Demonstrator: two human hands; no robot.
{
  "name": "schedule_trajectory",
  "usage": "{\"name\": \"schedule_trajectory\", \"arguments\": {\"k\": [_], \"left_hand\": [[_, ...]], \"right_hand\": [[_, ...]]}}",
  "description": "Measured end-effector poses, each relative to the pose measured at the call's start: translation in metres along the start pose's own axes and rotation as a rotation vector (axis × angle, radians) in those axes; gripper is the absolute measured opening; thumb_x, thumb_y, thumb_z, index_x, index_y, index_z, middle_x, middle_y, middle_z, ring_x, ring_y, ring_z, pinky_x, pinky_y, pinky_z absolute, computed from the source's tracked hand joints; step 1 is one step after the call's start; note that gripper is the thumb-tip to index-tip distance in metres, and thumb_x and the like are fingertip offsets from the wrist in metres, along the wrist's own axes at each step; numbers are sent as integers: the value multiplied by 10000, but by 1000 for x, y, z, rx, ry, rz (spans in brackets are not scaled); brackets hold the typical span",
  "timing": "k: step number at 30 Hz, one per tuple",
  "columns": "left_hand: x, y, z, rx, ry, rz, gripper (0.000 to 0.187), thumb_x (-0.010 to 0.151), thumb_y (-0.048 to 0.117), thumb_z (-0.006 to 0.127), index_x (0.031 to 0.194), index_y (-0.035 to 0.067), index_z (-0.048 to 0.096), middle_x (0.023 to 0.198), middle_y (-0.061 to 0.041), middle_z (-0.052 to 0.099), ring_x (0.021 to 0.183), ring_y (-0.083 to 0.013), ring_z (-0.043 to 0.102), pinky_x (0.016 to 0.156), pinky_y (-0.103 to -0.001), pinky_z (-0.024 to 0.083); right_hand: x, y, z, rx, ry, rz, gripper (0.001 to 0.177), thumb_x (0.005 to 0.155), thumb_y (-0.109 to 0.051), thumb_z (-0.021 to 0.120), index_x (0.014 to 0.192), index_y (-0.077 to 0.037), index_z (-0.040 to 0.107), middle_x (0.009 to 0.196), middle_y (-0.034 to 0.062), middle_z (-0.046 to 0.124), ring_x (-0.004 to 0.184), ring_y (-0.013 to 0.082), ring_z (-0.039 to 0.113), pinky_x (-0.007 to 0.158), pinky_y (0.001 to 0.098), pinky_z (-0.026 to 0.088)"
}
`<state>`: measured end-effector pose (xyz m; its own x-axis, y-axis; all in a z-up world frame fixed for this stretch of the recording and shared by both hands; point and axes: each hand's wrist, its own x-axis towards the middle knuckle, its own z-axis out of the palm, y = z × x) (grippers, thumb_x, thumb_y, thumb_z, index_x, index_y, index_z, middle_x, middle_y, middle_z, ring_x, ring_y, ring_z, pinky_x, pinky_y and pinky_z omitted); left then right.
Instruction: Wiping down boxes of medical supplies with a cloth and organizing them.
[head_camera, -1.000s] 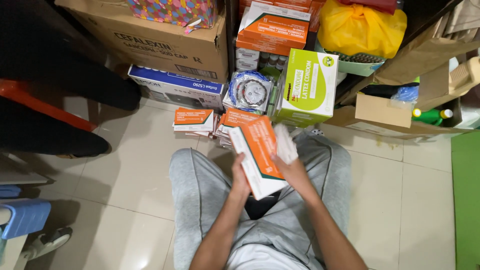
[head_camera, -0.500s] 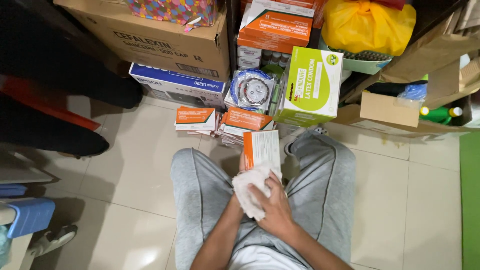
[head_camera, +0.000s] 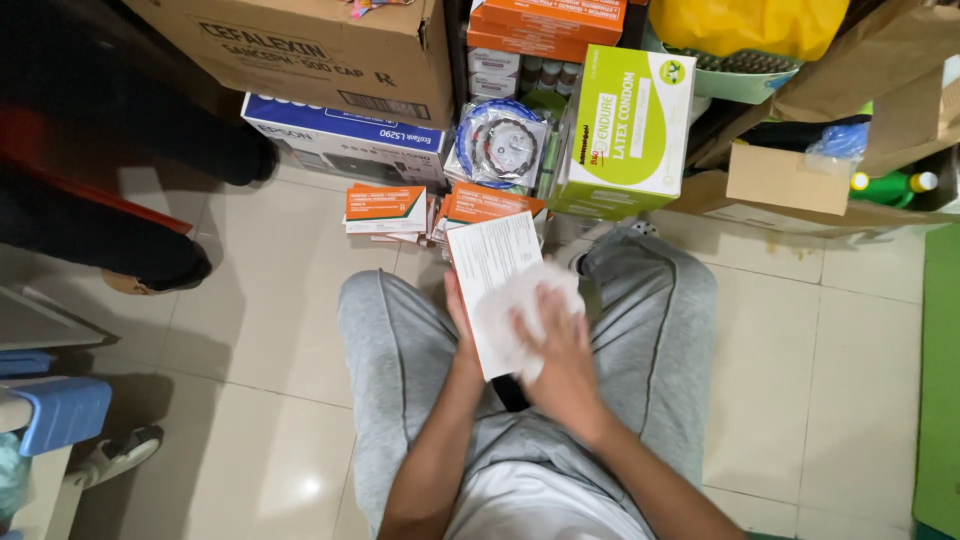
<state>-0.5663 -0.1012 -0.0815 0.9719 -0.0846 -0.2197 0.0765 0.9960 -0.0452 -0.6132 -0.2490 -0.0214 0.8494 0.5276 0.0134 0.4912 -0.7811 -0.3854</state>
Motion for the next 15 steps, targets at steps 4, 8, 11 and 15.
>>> {"name": "schedule_trajectory", "arguments": {"k": [4,8,11,15], "left_hand": [[0,3,2,-79,-206,-131,1033,825,763,540,1613,132,323,1550,-283,407,1373,-451,456,1162,-582,360],[-3,3,4,-82,-73,-82,974,820,750,581,1543,121,410,1476,-274,476,1279,-437,521,1099,-570,417],[-2,3,6,-86,49,-32,918,815,737,621,1474,110,497,1402,-265,545,1184,-424,585,1035,-559,475],[2,4,9,-89,232,44,842,807,717,682,1369,92,628,1291,-252,650,1042,-404,682,939,-542,561]], "right_hand": [[-14,-30,5,72,-70,-246,736,901,-488,637,1580,-477,353,1740,46,115,1589,333,88,1172,622,97],[41,-7,-12,-277,-147,-191,928,735,-629,708,1564,-476,322,1723,73,159,1579,373,102,1154,692,182],[68,19,-35,-134,62,-53,930,801,-464,759,1617,-349,328,1729,134,160,1572,403,162,1156,675,236],[44,48,-3,26,148,-135,968,738,-378,770,1608,-329,348,1713,120,226,1560,390,216,1169,603,258]]}}
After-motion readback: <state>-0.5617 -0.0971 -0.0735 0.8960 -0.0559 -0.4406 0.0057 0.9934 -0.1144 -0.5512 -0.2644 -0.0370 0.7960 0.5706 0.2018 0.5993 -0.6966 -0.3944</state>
